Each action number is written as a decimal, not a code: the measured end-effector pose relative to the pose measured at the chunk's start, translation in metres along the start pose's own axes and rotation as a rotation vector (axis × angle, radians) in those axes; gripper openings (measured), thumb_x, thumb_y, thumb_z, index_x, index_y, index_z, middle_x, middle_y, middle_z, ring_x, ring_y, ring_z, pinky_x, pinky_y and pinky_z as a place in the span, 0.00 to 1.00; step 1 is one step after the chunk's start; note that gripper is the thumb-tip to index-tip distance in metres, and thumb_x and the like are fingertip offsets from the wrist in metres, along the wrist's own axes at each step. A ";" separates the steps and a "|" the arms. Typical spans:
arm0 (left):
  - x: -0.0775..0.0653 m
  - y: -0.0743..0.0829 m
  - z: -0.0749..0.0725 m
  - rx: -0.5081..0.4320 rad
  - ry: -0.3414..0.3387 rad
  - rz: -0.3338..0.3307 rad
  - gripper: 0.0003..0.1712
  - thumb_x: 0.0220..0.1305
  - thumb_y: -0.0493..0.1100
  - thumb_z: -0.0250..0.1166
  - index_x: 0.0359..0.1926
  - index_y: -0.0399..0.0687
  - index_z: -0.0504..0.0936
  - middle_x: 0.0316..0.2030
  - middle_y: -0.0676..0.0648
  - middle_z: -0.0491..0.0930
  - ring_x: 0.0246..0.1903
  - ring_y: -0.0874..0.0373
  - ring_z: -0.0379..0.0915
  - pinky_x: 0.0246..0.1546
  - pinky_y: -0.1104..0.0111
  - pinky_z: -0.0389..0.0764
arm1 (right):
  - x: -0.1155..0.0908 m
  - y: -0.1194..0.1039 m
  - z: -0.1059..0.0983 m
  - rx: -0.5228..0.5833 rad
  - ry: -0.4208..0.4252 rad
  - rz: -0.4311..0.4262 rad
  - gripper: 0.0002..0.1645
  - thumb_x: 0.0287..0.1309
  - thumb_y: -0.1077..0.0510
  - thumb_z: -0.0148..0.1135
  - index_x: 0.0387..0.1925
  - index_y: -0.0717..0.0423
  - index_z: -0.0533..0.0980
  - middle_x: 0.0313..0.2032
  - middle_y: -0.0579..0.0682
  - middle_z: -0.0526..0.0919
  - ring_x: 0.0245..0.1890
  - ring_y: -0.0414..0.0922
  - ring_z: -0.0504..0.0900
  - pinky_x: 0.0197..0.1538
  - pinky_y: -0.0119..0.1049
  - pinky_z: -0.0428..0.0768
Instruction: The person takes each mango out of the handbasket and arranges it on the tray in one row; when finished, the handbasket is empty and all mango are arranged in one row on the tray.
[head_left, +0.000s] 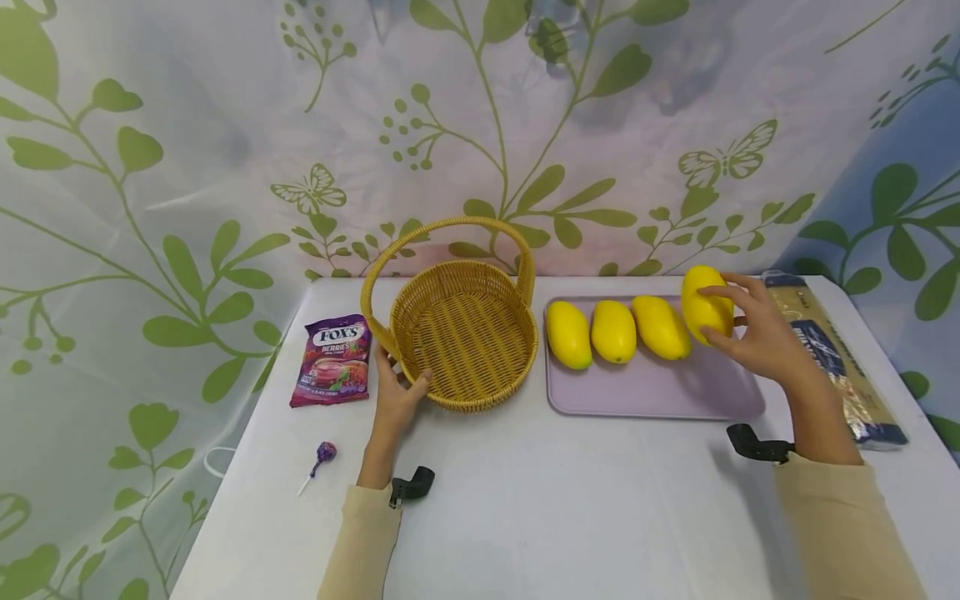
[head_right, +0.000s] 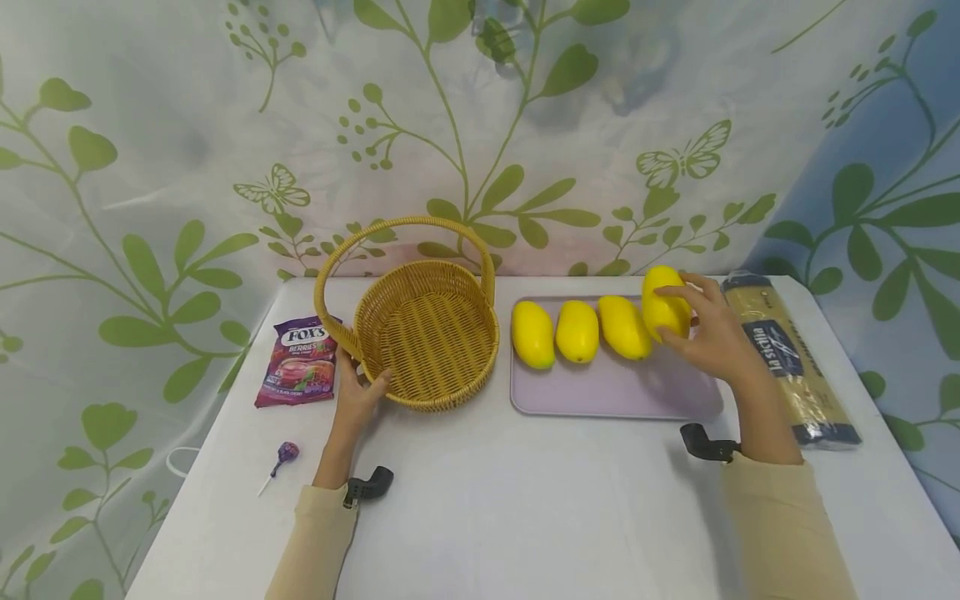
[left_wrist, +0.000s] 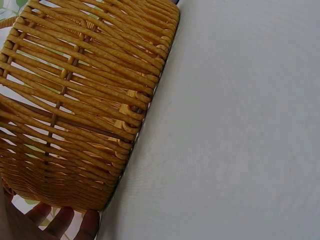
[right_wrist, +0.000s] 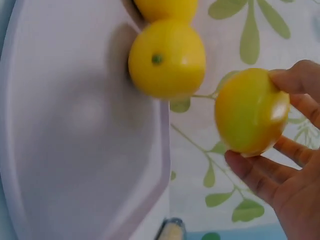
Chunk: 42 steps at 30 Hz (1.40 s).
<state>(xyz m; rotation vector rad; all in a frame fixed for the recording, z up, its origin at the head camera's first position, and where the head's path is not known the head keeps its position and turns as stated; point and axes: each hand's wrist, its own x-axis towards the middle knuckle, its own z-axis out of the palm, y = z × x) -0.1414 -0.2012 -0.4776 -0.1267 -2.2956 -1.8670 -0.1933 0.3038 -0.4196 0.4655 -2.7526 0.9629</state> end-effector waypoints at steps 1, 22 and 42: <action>0.000 0.000 0.000 0.003 0.000 0.000 0.53 0.56 0.37 0.62 0.72 0.47 0.35 0.64 0.30 0.49 0.54 0.30 0.63 0.51 0.57 0.73 | -0.001 0.002 -0.001 -0.004 -0.003 0.016 0.31 0.44 0.67 0.69 0.54 0.59 0.71 0.65 0.65 0.56 0.58 0.66 0.59 0.43 0.21 0.72; 0.001 0.001 0.001 -0.011 -0.001 0.003 0.54 0.56 0.37 0.62 0.71 0.44 0.34 0.64 0.30 0.48 0.55 0.30 0.62 0.52 0.49 0.71 | 0.012 0.024 0.013 -0.007 -0.250 0.195 0.31 0.52 0.63 0.63 0.59 0.61 0.66 0.66 0.71 0.48 0.61 0.71 0.54 0.55 0.67 0.62; 0.001 0.000 0.001 -0.009 0.008 0.003 0.53 0.56 0.37 0.62 0.72 0.44 0.34 0.65 0.31 0.48 0.56 0.31 0.61 0.53 0.49 0.71 | 0.012 0.030 0.017 -0.006 -0.300 0.221 0.32 0.56 0.59 0.61 0.62 0.59 0.64 0.68 0.69 0.46 0.63 0.70 0.53 0.55 0.64 0.65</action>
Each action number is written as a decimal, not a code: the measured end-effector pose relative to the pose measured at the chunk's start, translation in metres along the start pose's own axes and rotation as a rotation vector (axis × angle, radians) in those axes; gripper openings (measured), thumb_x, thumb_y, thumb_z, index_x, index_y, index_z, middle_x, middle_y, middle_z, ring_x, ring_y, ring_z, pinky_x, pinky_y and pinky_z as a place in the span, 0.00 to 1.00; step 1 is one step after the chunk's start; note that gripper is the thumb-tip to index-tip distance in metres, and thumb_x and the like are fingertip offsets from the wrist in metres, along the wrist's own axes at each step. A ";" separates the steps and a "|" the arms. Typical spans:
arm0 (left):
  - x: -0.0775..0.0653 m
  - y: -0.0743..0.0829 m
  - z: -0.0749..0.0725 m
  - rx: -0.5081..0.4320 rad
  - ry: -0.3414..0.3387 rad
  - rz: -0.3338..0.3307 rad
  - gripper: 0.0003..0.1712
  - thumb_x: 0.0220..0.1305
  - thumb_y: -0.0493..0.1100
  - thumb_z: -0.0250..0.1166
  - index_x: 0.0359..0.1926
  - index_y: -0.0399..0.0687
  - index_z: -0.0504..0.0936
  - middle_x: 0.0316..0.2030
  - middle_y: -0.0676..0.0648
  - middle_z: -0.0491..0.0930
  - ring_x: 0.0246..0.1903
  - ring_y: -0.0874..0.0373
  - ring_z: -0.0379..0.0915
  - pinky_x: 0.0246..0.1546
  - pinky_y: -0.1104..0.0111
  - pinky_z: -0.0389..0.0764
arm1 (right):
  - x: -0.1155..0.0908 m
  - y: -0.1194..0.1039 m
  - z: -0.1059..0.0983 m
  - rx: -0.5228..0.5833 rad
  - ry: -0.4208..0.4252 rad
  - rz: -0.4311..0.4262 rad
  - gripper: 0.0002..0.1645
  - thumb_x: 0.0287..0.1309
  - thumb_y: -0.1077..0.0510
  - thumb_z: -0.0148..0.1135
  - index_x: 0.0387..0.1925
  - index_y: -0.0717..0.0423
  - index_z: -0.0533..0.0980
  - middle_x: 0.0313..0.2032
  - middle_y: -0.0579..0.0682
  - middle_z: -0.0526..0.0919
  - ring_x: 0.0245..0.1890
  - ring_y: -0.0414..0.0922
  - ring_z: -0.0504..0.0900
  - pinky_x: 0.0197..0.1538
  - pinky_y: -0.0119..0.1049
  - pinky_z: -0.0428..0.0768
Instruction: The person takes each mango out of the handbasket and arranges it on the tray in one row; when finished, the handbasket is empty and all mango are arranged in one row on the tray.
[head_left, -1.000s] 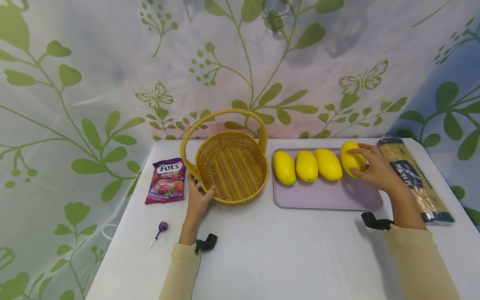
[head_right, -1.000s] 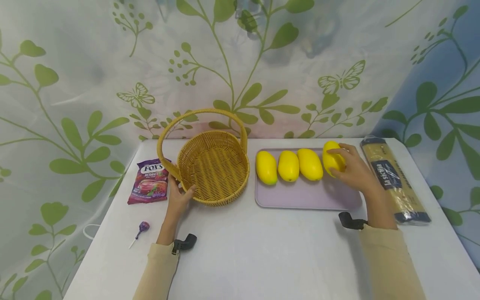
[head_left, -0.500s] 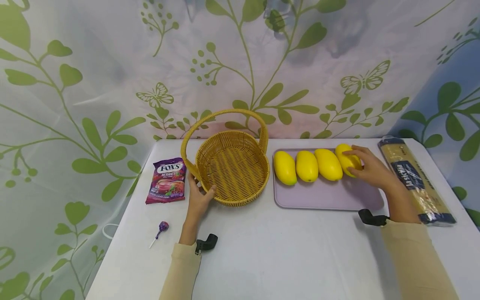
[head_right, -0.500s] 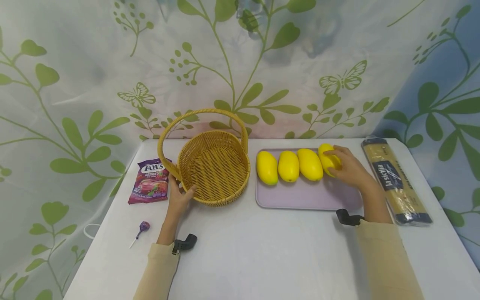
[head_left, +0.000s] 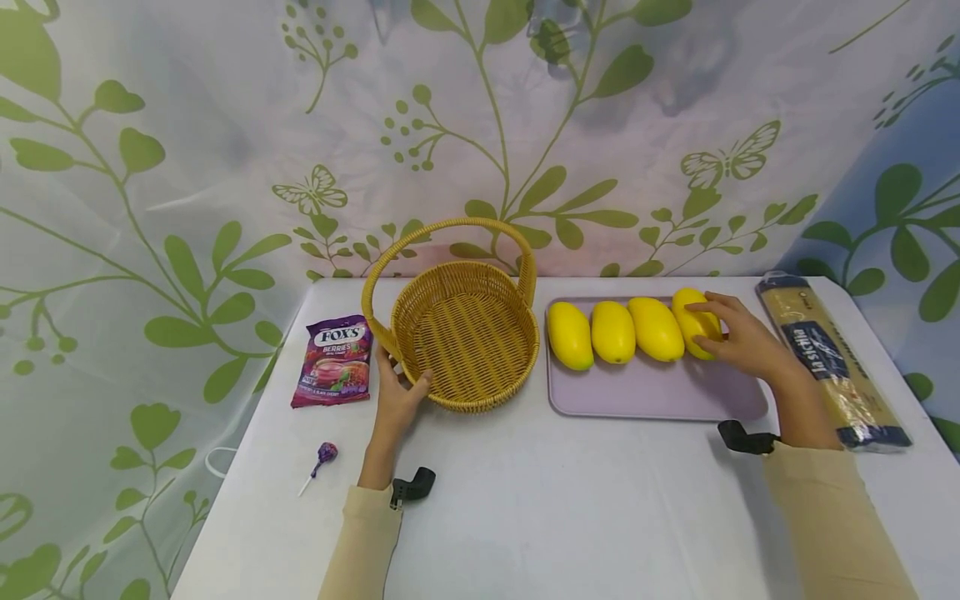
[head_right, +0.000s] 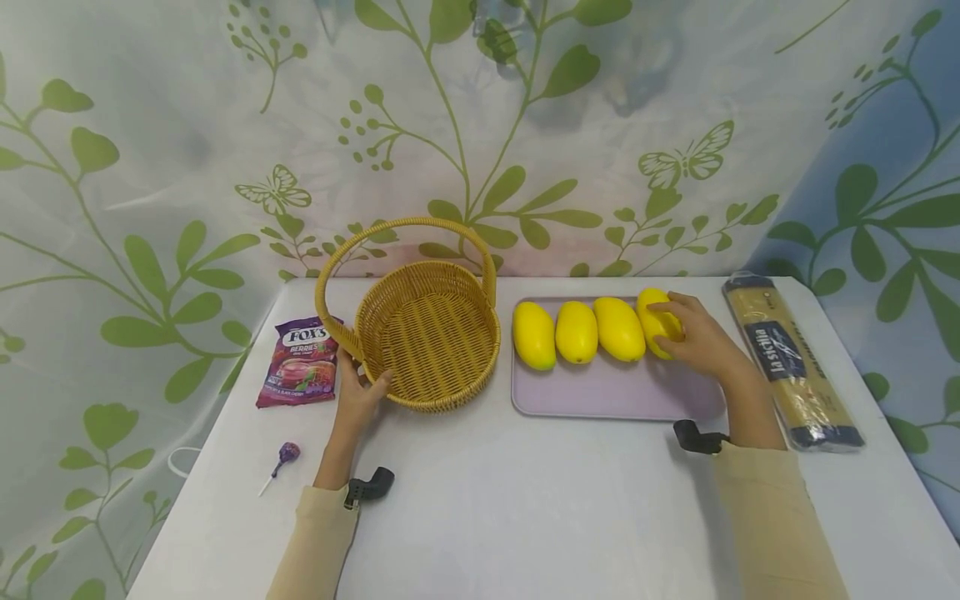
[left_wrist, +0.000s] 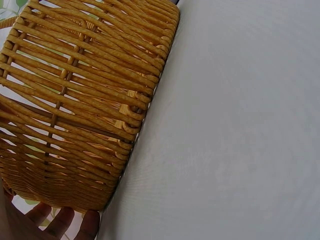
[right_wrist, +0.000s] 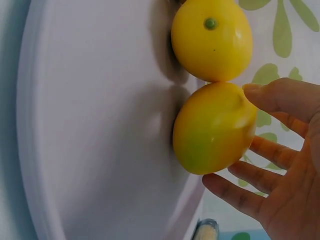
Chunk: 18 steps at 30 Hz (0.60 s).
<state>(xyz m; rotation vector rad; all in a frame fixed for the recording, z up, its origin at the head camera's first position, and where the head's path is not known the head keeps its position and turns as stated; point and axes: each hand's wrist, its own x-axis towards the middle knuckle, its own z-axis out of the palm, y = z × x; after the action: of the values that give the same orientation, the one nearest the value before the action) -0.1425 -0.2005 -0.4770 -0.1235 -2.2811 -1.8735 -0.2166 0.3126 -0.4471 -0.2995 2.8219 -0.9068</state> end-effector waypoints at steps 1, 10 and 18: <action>0.000 0.000 0.000 -0.002 0.000 -0.002 0.53 0.56 0.37 0.62 0.72 0.44 0.34 0.65 0.31 0.48 0.56 0.31 0.61 0.53 0.47 0.70 | 0.000 0.000 0.000 0.000 0.000 -0.001 0.32 0.56 0.59 0.61 0.62 0.59 0.64 0.68 0.69 0.46 0.63 0.70 0.53 0.55 0.64 0.65; 0.001 0.000 -0.001 0.004 -0.007 0.009 0.53 0.57 0.36 0.62 0.72 0.45 0.34 0.63 0.29 0.50 0.55 0.30 0.62 0.52 0.49 0.72 | -0.002 -0.006 0.001 0.012 -0.001 -0.008 0.33 0.58 0.54 0.60 0.62 0.62 0.63 0.67 0.72 0.45 0.62 0.72 0.52 0.55 0.67 0.63; 0.003 0.004 -0.006 0.073 -0.033 -0.018 0.53 0.59 0.38 0.62 0.72 0.46 0.33 0.65 0.30 0.49 0.59 0.33 0.59 0.54 0.49 0.71 | -0.003 -0.011 0.002 -0.007 0.013 -0.036 0.33 0.60 0.52 0.59 0.63 0.61 0.62 0.68 0.72 0.44 0.62 0.73 0.52 0.54 0.69 0.61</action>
<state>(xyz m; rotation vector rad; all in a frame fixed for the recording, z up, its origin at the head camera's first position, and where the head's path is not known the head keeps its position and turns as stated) -0.1438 -0.2057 -0.4716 -0.1250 -2.3765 -1.8068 -0.2112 0.3030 -0.4419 -0.3482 2.8409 -0.9091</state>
